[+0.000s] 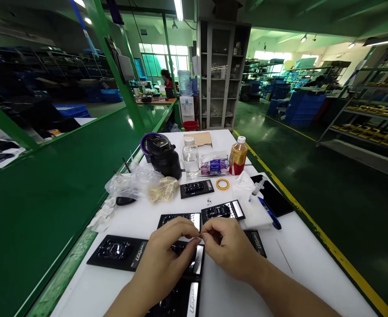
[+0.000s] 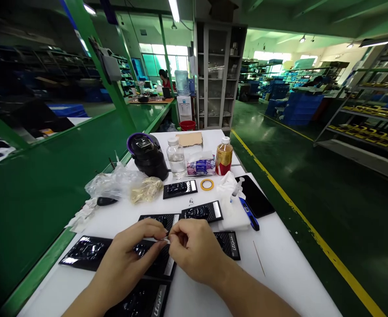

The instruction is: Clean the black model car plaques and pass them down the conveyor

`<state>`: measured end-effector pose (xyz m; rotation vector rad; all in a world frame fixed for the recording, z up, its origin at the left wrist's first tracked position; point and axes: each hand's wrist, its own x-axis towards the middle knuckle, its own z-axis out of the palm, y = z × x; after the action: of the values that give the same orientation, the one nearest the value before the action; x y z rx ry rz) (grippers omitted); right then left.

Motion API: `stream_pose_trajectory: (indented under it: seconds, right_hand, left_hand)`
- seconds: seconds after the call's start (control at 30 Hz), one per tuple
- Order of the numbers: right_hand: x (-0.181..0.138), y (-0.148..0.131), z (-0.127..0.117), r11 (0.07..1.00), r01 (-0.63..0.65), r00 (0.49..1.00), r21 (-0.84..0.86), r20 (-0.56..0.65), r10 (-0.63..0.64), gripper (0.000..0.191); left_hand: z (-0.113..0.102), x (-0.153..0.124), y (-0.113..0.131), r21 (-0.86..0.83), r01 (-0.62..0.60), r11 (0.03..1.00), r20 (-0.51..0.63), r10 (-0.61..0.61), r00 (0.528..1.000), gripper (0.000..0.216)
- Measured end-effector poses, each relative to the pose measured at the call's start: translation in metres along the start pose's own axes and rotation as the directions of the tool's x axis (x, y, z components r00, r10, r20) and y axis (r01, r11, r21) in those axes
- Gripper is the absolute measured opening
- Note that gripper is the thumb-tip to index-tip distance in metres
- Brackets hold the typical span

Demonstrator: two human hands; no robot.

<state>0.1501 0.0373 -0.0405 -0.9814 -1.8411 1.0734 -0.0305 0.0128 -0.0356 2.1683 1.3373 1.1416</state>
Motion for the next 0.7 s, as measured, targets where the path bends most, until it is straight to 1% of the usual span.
stream_pose_trajectory:
  seconds: [0.07,0.27,0.43,0.57,0.63,0.7]
  right_hand:
    - [-0.001,0.000,0.000,1.000,0.014,1.000,0.001,-0.004,-0.014,0.012]
    - [-0.003,0.000,0.000,0.999,0.045,0.999,0.028,-0.009,-0.045,0.012]
    - [-0.003,0.001,0.001,0.997,0.077,0.997,-0.019,-0.019,-0.077,0.013]
    - [-0.002,0.000,0.006,0.986,0.138,0.986,-0.092,-0.078,-0.145,0.013]
    - [-0.002,-0.002,0.009,0.993,0.093,0.989,-0.073,-0.104,-0.101,0.013]
    - [-0.003,-0.004,0.011,1.000,0.001,0.994,-0.002,-0.110,-0.002,0.012]
  left_hand:
    - [0.001,0.001,0.002,-0.045,0.043,0.998,0.034,-0.041,0.999,0.010]
    - [0.001,0.001,0.005,-0.047,0.152,0.987,0.115,-0.146,0.983,0.013]
    - [-0.001,0.000,0.009,-0.026,0.241,0.970,0.231,-0.229,0.945,0.020]
    - [0.003,0.000,0.012,-0.076,0.338,0.938,0.242,-0.311,0.919,0.026]
    - [0.005,0.000,0.014,-0.133,0.370,0.920,0.221,-0.336,0.916,0.027]
    - [0.006,0.000,0.014,-0.192,0.384,0.903,0.205,-0.346,0.916,0.027]
